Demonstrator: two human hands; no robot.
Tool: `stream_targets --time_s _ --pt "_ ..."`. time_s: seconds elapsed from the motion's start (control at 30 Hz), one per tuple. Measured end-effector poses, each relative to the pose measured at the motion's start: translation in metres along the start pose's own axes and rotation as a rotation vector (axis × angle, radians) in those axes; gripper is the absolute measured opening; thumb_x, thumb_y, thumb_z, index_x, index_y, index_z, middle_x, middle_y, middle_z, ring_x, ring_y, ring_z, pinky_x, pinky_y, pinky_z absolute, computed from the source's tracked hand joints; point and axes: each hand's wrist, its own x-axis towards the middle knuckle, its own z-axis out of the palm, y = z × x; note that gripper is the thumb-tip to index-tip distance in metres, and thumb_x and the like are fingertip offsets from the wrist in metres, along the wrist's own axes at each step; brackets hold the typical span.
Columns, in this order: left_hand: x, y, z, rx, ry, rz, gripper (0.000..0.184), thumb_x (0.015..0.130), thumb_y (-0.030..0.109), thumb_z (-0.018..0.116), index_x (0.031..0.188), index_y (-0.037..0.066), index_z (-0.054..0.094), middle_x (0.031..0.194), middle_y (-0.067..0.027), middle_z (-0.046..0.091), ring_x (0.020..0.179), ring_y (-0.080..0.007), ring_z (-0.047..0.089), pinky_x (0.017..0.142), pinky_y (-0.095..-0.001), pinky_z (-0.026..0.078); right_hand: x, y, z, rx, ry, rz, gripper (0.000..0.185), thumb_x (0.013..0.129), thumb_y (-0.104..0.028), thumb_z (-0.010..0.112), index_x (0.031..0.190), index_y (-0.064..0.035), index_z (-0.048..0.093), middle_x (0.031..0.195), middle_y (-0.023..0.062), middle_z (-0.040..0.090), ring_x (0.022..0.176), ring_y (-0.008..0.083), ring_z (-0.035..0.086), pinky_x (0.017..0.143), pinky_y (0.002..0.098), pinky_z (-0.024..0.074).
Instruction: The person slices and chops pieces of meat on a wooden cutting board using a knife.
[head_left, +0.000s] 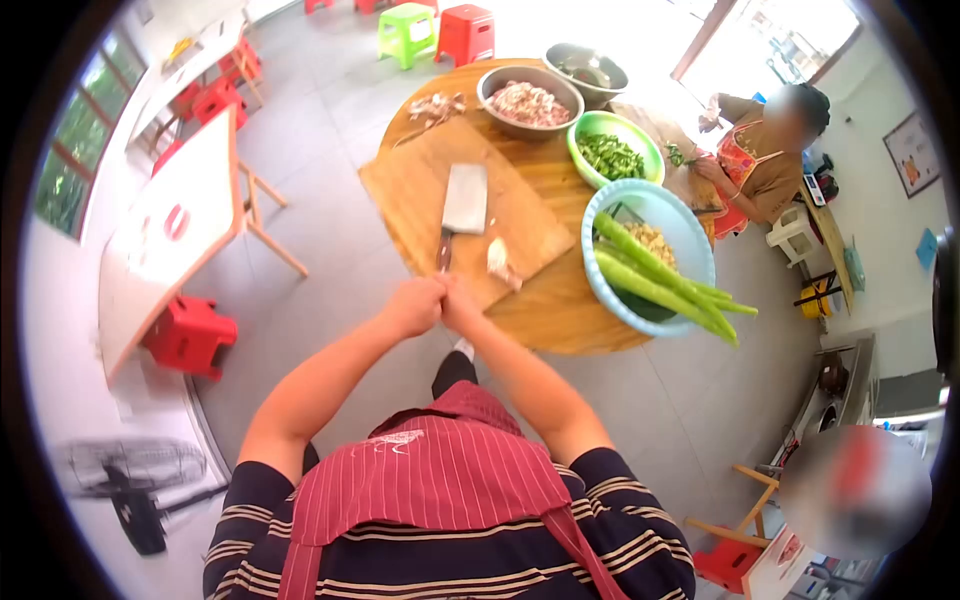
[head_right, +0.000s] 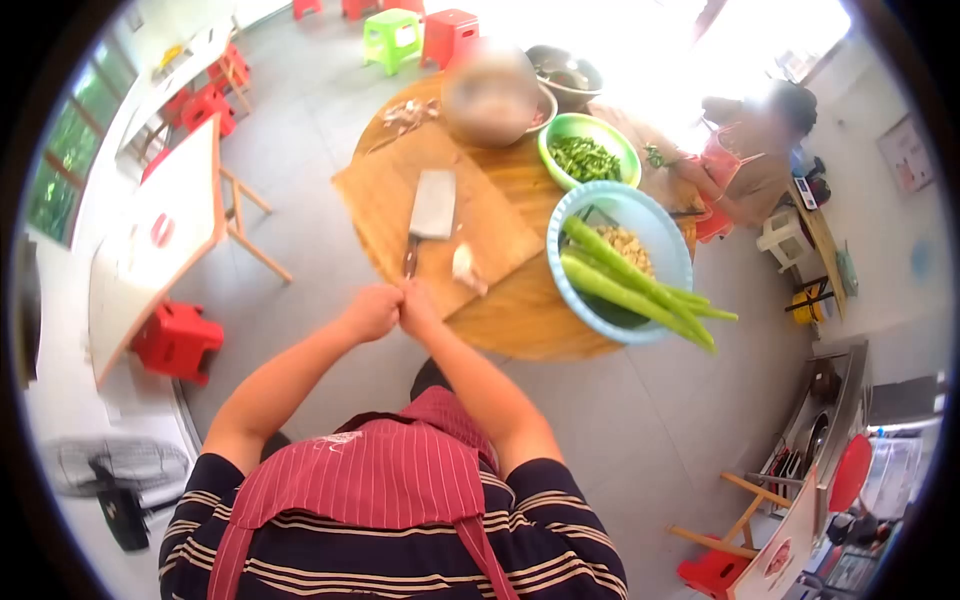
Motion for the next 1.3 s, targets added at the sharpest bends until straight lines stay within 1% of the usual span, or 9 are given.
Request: stream_targets --time_s 0.07,0.1,0.17,0.23,0.73,0.93,1.1,1.2,1.3 --pt "0.025 0.005 0.012 0.433 -0.086 0.182 0.009 0.072 0.012 0.058 0.077 0.009 0.064 0.088 -0.0115 0.064 0.084 -0.0311 0.060 0.072 -0.0413 0.048 -0.013 0.036 0.035 0.086 0.340 -0.243 0.040 0.072 -0.026 0.068 0.104 -0.0056 0.057 0.090 0.0169 0.063 0.085 0.0361 0.060 0.071 0.0440 0.0472" --pt "0.074 -0.003 0.007 0.399 -0.216 0.160 0.009 0.072 0.012 0.058 0.077 0.009 0.064 0.088 -0.0115 0.064 0.084 -0.0311 0.060 0.072 -0.0413 0.048 0.004 0.060 0.042 0.497 0.235 0.287 0.040 0.073 -0.026 0.067 0.105 -0.0050 0.057 0.096 0.0158 0.062 0.088 0.0345 0.058 0.075 0.0423 0.0462" --pt "0.138 -0.005 0.017 0.413 -0.221 0.261 0.009 0.073 0.011 0.055 0.077 0.010 0.063 0.084 -0.0088 0.061 0.083 -0.0302 0.059 0.072 -0.0414 0.046 0.034 0.076 0.008 0.818 0.205 0.699 0.039 0.075 -0.026 0.066 0.106 -0.0043 0.056 0.102 0.0148 0.060 0.092 0.0328 0.057 0.079 0.0405 0.0452" --pt "0.166 -0.001 0.030 0.358 -0.222 0.293 0.012 0.074 0.014 0.055 0.083 0.011 0.063 0.089 -0.0078 0.059 0.089 -0.0281 0.058 0.075 -0.0414 0.045 0.037 0.021 -0.053 -0.032 -0.018 0.193 0.040 0.077 -0.030 0.064 0.105 -0.0027 0.055 0.100 0.0154 0.061 0.088 0.0341 0.058 0.074 0.0400 0.0461" --pt "0.245 -0.004 0.062 0.386 -1.007 0.843 0.024 0.077 0.028 0.062 0.092 0.010 0.065 0.098 -0.0133 0.064 0.095 -0.0297 0.061 0.077 -0.0413 0.048 0.079 0.018 0.034 -0.110 0.150 0.649 0.052 0.077 -0.031 0.061 0.114 0.0031 0.050 0.110 0.0212 0.055 0.099 0.0356 0.052 0.085 0.0461 0.0387" --pt "0.276 -0.028 -0.035 -0.219 -0.900 0.507 0.027 0.071 0.023 0.070 0.085 0.004 0.058 0.079 -0.0183 0.063 0.073 -0.0346 0.060 0.064 -0.0415 0.047 0.117 -0.014 0.054 -0.153 0.481 0.974 0.034 0.077 -0.018 0.056 0.103 0.0029 0.049 0.092 0.0228 0.056 0.085 0.0403 0.053 0.071 0.0506 0.0424" --pt "0.323 -0.080 -0.127 -0.371 -0.797 0.329 0.030 0.074 0.020 0.074 0.092 0.002 0.058 0.074 -0.0054 0.058 0.067 -0.0119 0.052 0.061 -0.0270 0.044 0.135 -0.055 0.025 0.006 0.534 1.202 0.042 0.083 -0.018 0.053 0.120 0.0002 0.046 0.091 0.0252 0.059 0.082 0.0412 0.057 0.071 0.0487 0.0455" --pt "0.337 -0.116 -0.153 -0.481 -0.781 0.108 0.031 0.072 0.018 0.074 0.092 0.001 0.057 0.076 -0.0083 0.060 0.069 -0.0187 0.057 0.063 -0.0306 0.046 0.124 -0.057 0.025 0.066 0.597 1.095 0.036 0.085 -0.023 0.058 0.113 0.0001 0.052 0.077 0.0184 0.061 0.069 0.0298 0.061 0.062 0.0405 0.0486" --pt "0.337 -0.141 -0.154 -0.526 -0.793 -0.026 0.031 0.073 0.013 0.072 0.096 0.000 0.055 0.082 -0.0096 0.060 0.072 -0.0173 0.056 0.065 -0.0297 0.046 0.125 -0.067 0.005 0.839 0.533 1.343 0.033 0.086 -0.027 0.061 0.106 -0.0017 0.055 0.064 0.0072 0.055 0.052 0.0154 0.054 0.050 0.0309 0.0456"
